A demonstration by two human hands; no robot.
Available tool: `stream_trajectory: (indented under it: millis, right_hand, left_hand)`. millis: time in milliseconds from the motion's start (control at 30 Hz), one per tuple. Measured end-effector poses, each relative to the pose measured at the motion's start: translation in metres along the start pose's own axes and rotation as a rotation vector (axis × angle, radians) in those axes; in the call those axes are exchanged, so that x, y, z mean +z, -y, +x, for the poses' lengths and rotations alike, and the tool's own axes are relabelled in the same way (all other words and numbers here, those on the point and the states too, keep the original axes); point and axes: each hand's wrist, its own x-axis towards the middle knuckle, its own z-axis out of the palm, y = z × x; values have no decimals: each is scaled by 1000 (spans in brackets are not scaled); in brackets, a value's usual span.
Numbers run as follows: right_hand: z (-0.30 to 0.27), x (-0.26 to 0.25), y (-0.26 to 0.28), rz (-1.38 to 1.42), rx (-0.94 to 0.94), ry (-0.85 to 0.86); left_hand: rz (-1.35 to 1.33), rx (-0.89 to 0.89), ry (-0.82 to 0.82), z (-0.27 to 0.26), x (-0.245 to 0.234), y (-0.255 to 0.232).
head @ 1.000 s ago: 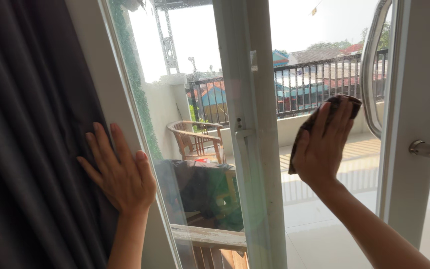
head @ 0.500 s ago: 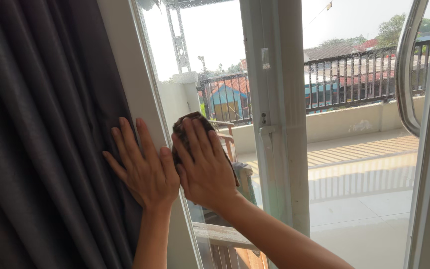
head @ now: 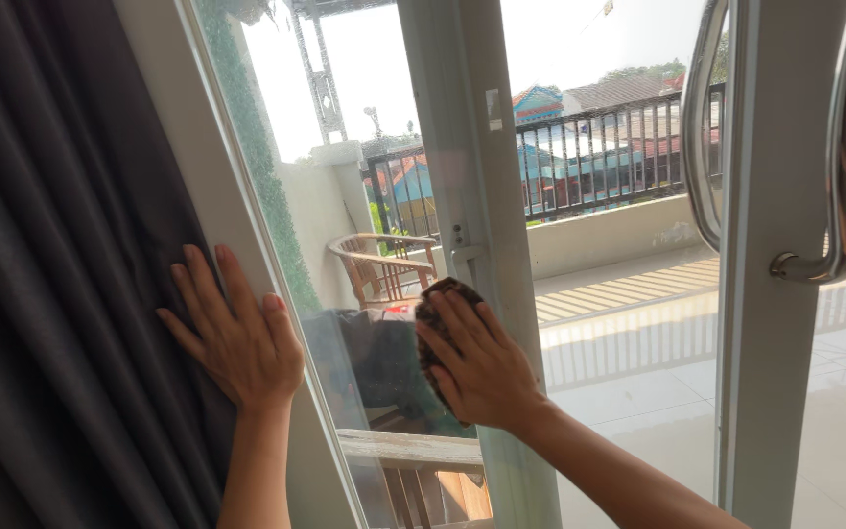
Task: The person wipes the glass surface of a sliding balcony door with a dark cloth, moving the cloth in vertical and horizontal strokes across the frame. The person holds the door handle with one hand while cleaning with the other, focusing on the central and lower sections of the glass.
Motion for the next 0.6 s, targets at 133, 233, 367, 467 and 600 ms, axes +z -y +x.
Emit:
stream_trajectory:
  millis: [133,233,367,467,600]
  right_hand:
    - [-48,-25,-60,-98,136,13]
    - [-78,-44,-102,-160,206,-71]
    - [-112,-60,-133,-257,347,-102]
    - [-127,-61,-139,-275,431,-120]
    - [-128,-49,-129,-242,544,-142]
  left_hand:
    - [26,-2,63,-3,2,3]
    - [84,33,106,-24,2,4]
    - [23,77,204,-72,3,-5]
    - [27,71,172,-83,8,-1]
    - [4,88,118,-86,11,2]
